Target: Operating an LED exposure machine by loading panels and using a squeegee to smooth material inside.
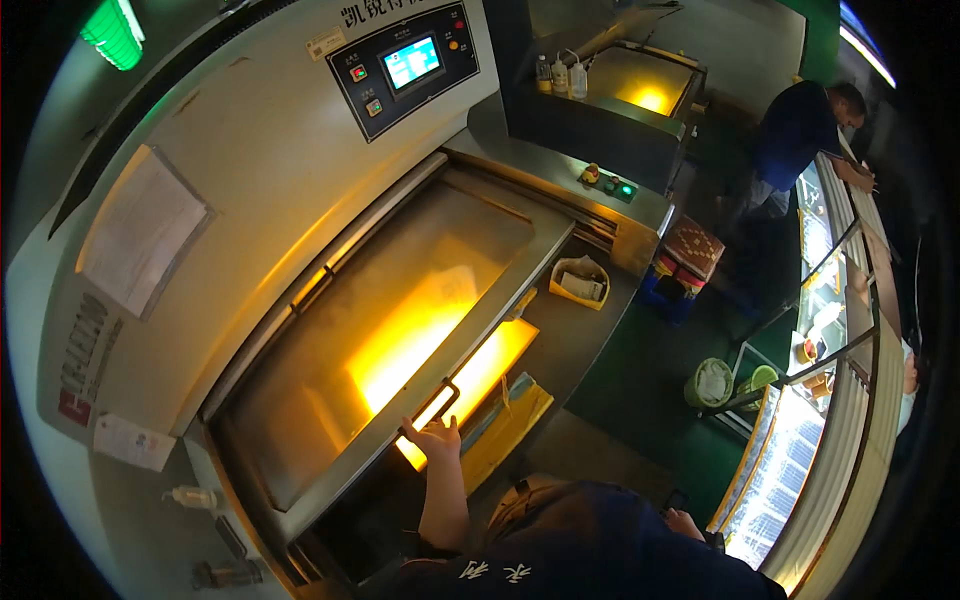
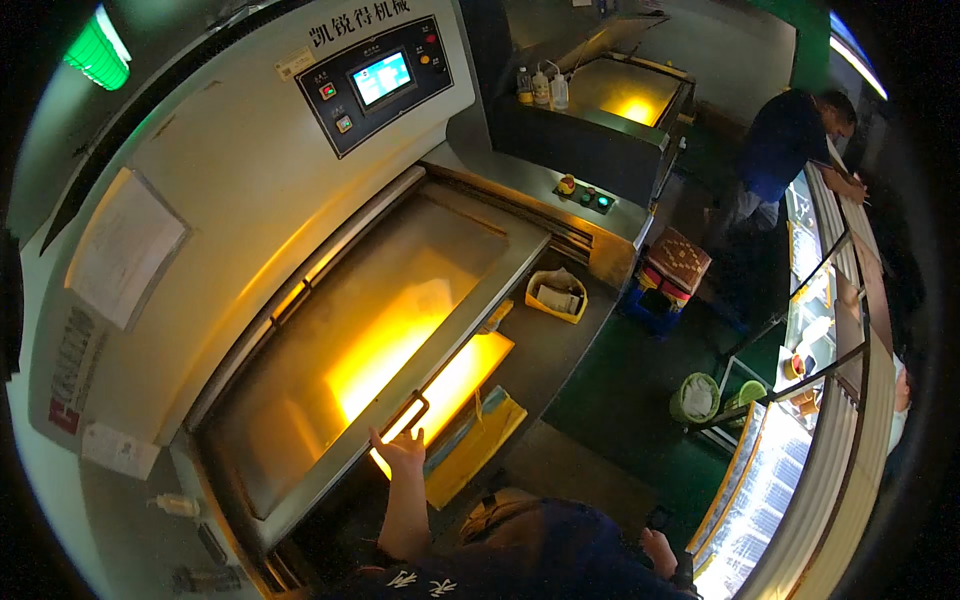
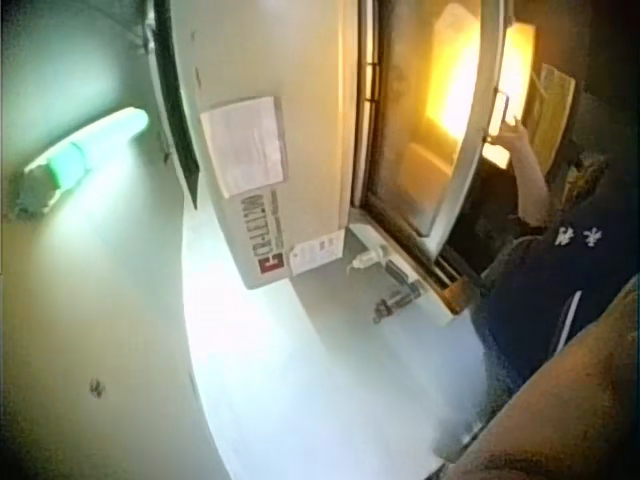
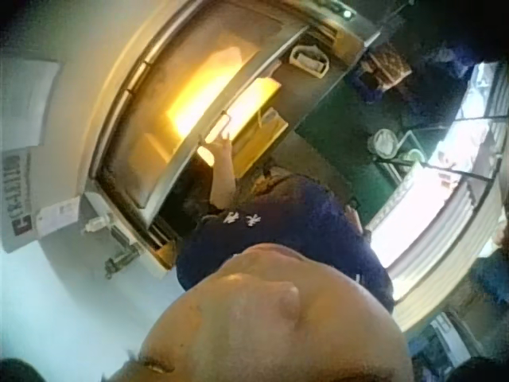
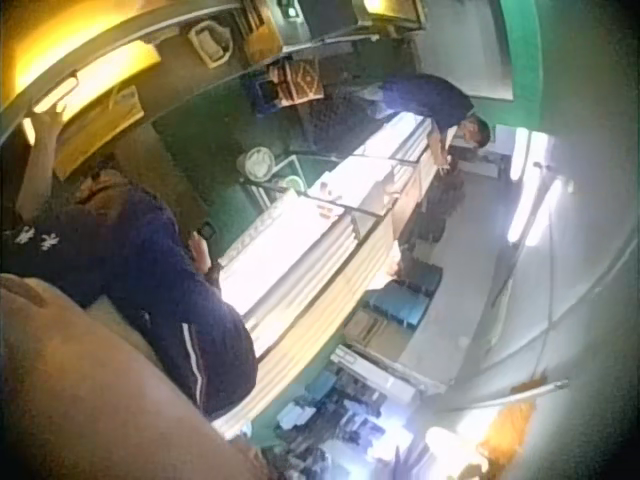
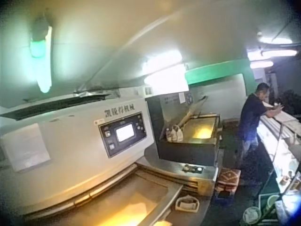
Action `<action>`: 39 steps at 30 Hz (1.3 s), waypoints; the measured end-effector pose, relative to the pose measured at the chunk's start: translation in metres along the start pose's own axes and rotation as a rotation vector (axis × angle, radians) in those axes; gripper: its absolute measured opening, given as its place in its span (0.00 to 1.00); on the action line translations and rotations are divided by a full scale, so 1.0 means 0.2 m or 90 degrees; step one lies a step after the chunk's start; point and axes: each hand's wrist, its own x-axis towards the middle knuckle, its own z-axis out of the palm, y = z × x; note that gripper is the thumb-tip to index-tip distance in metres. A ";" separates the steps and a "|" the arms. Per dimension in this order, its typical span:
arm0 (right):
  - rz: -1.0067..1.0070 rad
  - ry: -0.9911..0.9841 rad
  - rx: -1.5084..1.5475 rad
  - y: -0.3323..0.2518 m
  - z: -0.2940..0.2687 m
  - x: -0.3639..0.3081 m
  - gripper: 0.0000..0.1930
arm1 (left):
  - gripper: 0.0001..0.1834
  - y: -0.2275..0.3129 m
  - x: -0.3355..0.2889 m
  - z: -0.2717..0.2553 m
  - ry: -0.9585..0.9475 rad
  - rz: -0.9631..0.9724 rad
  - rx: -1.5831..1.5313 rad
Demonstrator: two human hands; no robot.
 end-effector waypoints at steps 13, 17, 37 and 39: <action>-0.212 0.086 -0.234 -0.99 0.59 -0.18 0.23 | 0.36 0.29 1.01 0.12 0.066 0.057 -0.155; -0.262 0.027 -0.276 -1.09 0.58 -0.16 0.21 | 0.53 0.37 1.01 0.04 0.007 0.116 -0.203; -0.567 -0.211 -0.866 -0.84 -0.46 0.62 0.17 | 0.51 -0.27 -0.32 -0.22 0.181 0.237 -0.399; -0.703 -0.199 -1.008 -0.76 -0.54 0.73 0.17 | 0.50 -0.35 -0.48 -0.17 0.206 0.226 -0.374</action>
